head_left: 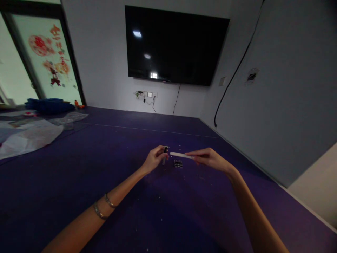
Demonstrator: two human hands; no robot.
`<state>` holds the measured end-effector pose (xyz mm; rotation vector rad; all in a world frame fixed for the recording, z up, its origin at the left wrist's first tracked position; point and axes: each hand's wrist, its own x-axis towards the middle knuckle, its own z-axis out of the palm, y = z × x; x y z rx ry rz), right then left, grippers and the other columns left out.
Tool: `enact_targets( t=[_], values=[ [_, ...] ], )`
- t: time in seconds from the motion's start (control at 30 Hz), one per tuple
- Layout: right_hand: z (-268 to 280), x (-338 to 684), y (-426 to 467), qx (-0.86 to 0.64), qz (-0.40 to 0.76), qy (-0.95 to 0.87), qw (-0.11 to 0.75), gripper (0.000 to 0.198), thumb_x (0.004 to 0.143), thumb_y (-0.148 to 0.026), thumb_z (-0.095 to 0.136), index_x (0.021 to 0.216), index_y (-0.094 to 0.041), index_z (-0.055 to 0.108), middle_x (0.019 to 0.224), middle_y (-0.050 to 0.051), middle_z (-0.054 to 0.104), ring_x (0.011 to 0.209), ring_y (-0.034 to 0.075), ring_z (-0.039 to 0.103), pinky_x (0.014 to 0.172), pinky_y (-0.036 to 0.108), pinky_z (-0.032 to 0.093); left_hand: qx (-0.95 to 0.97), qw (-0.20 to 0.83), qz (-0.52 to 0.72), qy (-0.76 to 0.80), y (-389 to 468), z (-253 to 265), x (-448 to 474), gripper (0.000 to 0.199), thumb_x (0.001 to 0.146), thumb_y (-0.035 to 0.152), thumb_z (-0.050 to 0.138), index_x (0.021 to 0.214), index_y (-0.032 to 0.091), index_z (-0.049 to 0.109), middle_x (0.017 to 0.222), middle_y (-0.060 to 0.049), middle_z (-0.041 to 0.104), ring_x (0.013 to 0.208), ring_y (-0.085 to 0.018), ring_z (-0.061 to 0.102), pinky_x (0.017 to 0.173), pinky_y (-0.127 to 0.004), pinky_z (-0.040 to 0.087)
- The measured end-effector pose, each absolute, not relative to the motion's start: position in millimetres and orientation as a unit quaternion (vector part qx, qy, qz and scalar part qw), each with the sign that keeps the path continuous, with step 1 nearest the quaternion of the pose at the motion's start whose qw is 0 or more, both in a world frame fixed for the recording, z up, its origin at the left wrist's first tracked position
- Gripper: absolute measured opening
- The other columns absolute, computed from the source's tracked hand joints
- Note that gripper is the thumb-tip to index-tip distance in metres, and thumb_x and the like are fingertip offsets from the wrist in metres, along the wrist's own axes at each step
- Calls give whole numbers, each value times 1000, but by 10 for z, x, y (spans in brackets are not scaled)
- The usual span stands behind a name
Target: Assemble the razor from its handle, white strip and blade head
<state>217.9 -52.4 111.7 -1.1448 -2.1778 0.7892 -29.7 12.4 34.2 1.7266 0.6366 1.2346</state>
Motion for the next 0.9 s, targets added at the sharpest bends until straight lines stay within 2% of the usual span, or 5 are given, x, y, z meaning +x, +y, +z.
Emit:
enact_targets(
  t=[0.23,0.33,0.43,0.7,0.9],
  values=[
    [985,2092,-435,-469,245,-774,349,41,81,-39,54,115,-19,62,70,3,66,53,10,51,47,21,38,587,603,386,378,31,406,-220,19,76,29,58,80,16,46,65,-6,64,53,-18,63,47,-27,45],
    [852,2033,-345,-445,194,-790,375,33,81,-35,54,109,-21,66,90,5,70,73,16,62,64,26,47,567,646,327,393,-8,441,-209,16,76,26,57,77,15,46,65,-8,65,54,-19,64,48,-28,46],
    [729,1998,-266,-417,182,-807,377,29,81,-32,54,107,-23,67,102,5,69,89,19,62,79,30,47,566,662,292,395,-35,469,-214,14,76,24,57,76,13,48,66,-8,66,56,-20,65,52,-30,48],
    [556,2026,-162,-451,188,-783,386,29,81,-30,54,106,-24,67,103,5,69,87,20,64,77,31,49,572,664,265,403,-55,472,-224,10,76,20,55,75,13,49,66,-8,66,57,-21,65,52,-32,48],
    [510,2060,-146,-425,282,-779,365,32,78,-33,58,106,-20,67,92,5,71,77,18,65,72,30,50,573,665,263,401,-60,458,-215,9,75,20,56,76,12,51,65,-8,65,55,-20,65,54,-34,49]
  ],
)
